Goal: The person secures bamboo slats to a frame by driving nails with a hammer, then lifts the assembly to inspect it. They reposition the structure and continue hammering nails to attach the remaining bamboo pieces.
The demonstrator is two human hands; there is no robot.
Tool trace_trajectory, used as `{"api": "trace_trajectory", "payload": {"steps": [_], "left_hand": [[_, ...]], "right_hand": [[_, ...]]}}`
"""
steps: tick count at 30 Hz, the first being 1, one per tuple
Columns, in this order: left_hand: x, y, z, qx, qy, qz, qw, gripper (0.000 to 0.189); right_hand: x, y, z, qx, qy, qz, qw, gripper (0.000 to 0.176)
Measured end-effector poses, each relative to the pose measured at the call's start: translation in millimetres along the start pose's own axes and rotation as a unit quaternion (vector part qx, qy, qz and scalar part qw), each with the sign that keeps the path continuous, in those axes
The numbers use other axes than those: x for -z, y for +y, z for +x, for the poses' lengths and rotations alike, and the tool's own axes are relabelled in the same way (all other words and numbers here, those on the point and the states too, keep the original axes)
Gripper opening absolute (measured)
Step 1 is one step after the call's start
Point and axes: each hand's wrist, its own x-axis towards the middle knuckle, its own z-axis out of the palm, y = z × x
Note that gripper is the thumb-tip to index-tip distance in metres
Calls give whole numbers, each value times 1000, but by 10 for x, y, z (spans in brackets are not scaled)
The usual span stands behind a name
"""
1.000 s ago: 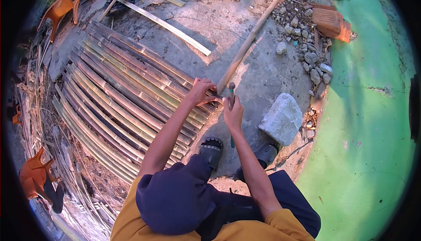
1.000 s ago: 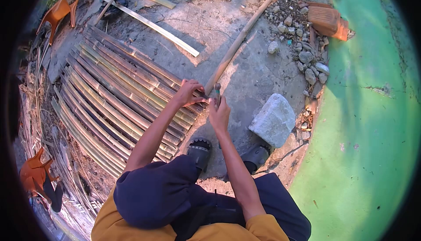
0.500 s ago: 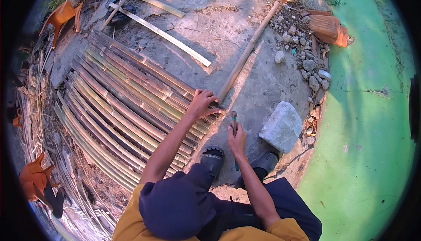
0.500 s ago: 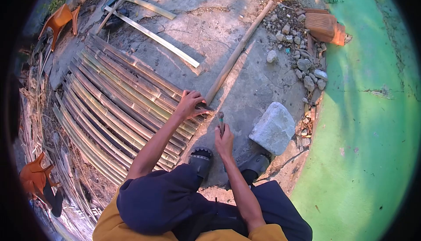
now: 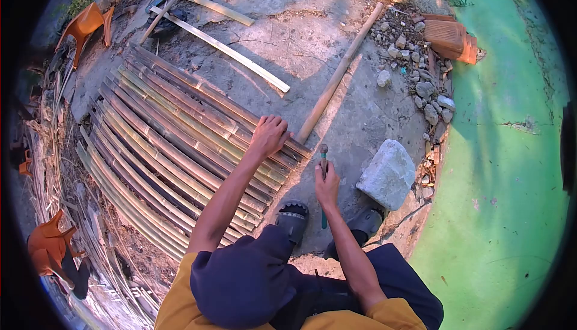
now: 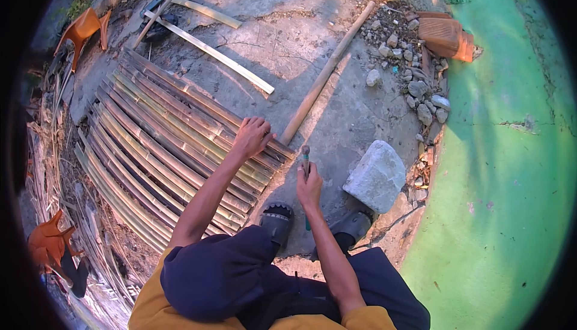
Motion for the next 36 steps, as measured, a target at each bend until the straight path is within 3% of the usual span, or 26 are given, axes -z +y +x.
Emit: {"api": "trace_trajectory", "payload": {"steps": [7,14,19,23,25,29,32,36], "left_hand": [[-22,-8,8,61,15,-97,993,25],[-41,-23,-10,56,29,-93,994,26],[-45,-14,-17,5,-48,18,999,25],[-13,52,-27,11,-75,81,994,26],[-46,42,-46,-19,25,50,998,24],[-20,37,-81,-21,41,9,999,23],[-7,-8,-85,-21,5,-15,1000,21],[-19,-9,-113,-19,60,-49,997,21]], "right_hand": [[0,-9,-73,22,-13,6,1000,26],[31,-93,-169,13,-52,7,999,26],[-33,-190,-220,82,-71,11,994,27],[-101,-212,-184,87,-76,15,993,26],[-138,-173,-148,104,-76,8,992,26],[-142,-136,-135,97,-59,7,994,24],[-89,-245,-119,74,-28,18,997,22],[-60,-277,-129,78,-32,19,996,22]]}}
